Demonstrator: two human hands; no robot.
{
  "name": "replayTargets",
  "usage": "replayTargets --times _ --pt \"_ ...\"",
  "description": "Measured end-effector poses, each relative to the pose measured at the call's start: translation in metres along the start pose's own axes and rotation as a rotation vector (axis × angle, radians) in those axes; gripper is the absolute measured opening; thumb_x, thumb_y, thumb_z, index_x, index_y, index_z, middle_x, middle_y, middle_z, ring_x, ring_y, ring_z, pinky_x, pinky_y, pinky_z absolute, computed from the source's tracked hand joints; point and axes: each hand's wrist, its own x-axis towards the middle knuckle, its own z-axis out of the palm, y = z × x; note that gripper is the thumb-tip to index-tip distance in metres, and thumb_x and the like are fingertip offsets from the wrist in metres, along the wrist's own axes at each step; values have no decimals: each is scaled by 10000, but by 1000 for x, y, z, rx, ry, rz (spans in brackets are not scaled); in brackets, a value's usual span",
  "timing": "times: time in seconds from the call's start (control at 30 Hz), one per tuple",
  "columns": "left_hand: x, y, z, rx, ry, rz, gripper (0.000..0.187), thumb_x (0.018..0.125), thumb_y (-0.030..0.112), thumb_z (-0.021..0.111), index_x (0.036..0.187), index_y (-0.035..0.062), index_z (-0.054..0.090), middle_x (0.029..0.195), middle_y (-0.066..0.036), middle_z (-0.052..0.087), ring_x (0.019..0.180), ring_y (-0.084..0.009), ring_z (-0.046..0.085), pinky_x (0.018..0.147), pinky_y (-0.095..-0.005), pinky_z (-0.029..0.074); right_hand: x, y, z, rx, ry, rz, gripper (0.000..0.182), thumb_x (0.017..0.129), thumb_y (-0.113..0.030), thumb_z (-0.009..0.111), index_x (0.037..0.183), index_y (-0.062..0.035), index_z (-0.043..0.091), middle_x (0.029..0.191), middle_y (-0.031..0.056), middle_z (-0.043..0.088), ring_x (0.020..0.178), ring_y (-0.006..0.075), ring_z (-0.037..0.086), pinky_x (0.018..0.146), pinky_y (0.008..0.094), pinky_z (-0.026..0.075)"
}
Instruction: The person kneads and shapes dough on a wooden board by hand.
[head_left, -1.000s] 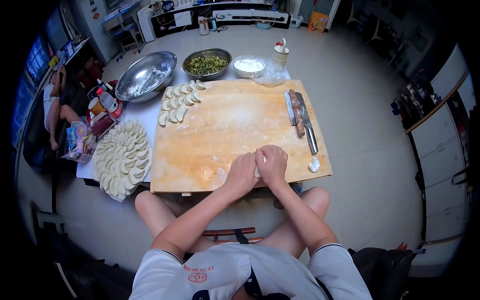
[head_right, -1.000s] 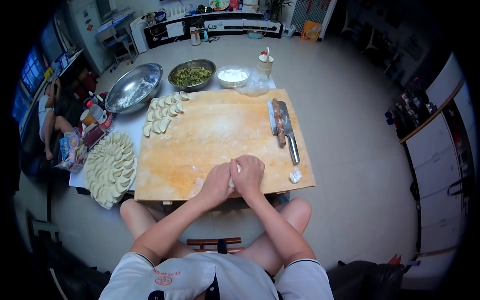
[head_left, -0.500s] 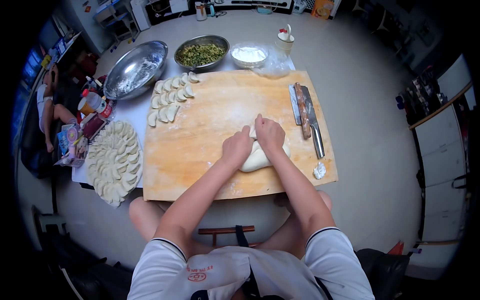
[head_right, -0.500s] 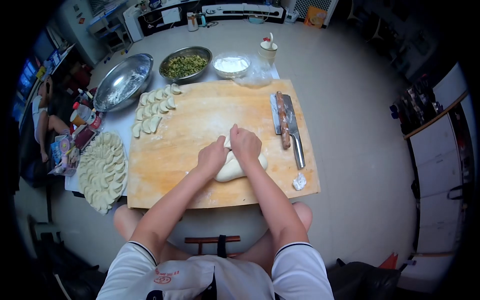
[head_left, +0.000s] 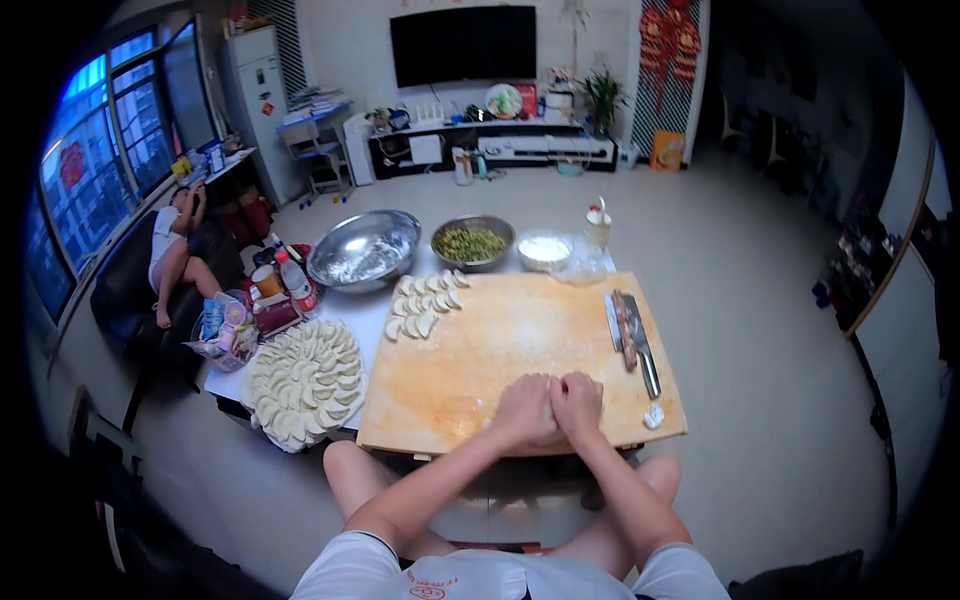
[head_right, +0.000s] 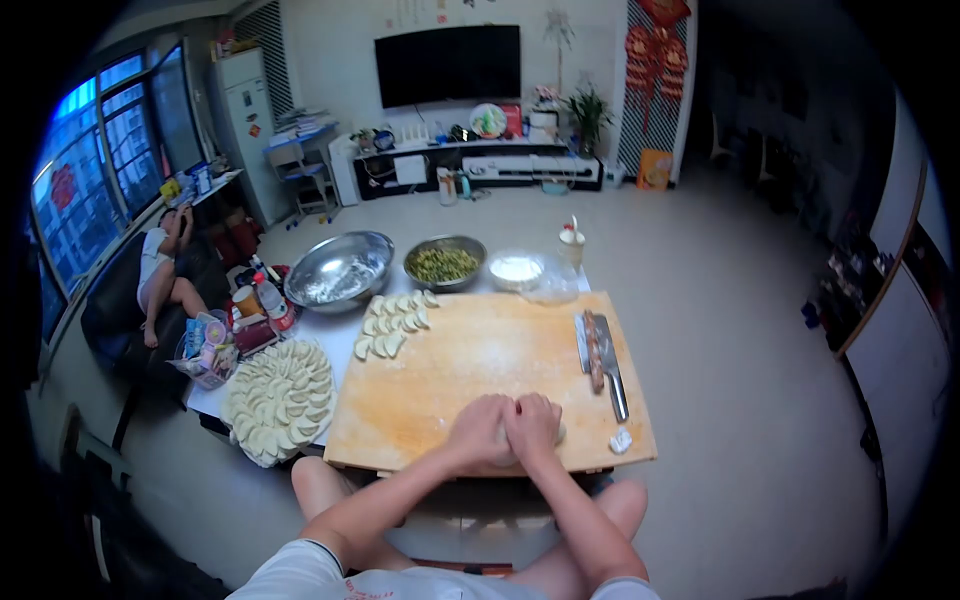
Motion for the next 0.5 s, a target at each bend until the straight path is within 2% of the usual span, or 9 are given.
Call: replayTargets --times 0.03,0.1,0.17,0.2,0.3,0.4,0.5 --pt "-1 22 -4 143 -42 -107 579 767 321 708 1206 -21 547 1150 -264 598 1129 -430 552 971 -456 456 -6 -3 0 13 29 -19 167 886 -208 625 839 -49 636 859 133 650 871 338 600 822 476 422" --pt "-17 7 37 48 113 -83 646 801 339 681 1301 -23 492 1308 -262 527 1267 -415 478 1032 -493 409 -16 -2 4 26 121 -118 161 895 -201 607 892 -42 630 900 131 648 879 331 590 844 478 414" --pt "-26 -21 79 270 315 36 668 832 312 641 1370 -26 434 1400 -260 453 1348 -410 404 1073 -531 358 -18 7 9 31 246 -285 164 905 -192 585 929 -35 624 935 130 647 875 327 581 855 479 407" --pt "-25 -33 86 392 406 85 681 847 298 620 1405 -27 405 1447 -259 416 1389 -408 367 1093 -551 332 -14 8 15 53 264 -292 152 904 -186 584 894 -39 621 914 123 647 867 327 584 845 478 413" --pt "-8 -39 84 230 360 42 647 896 272 547 1449 -17 373 1488 -246 381 1432 -419 310 1112 -593 291 -4 23 29 74 220 -269 158 903 -175 578 817 -52 628 860 111 649 856 327 595 820 473 428" --pt "30 -70 102 190 308 -116 599 921 256 500 1443 -13 385 1481 -234 390 1431 -429 298 1113 -598 287 19 40 59 58 108 -147 205 911 -190 563 787 -59 661 806 124 654 837 330 611 797 464 437" --pt "52 -59 69 63 106 -258 581 938 237 462 1460 -2 375 1503 -213 377 1451 -418 266 1129 -594 267 47 47 69 29 8 27 317 932 -246 530 737 -47 681 741 157 660 759 354 623 757 470 449"
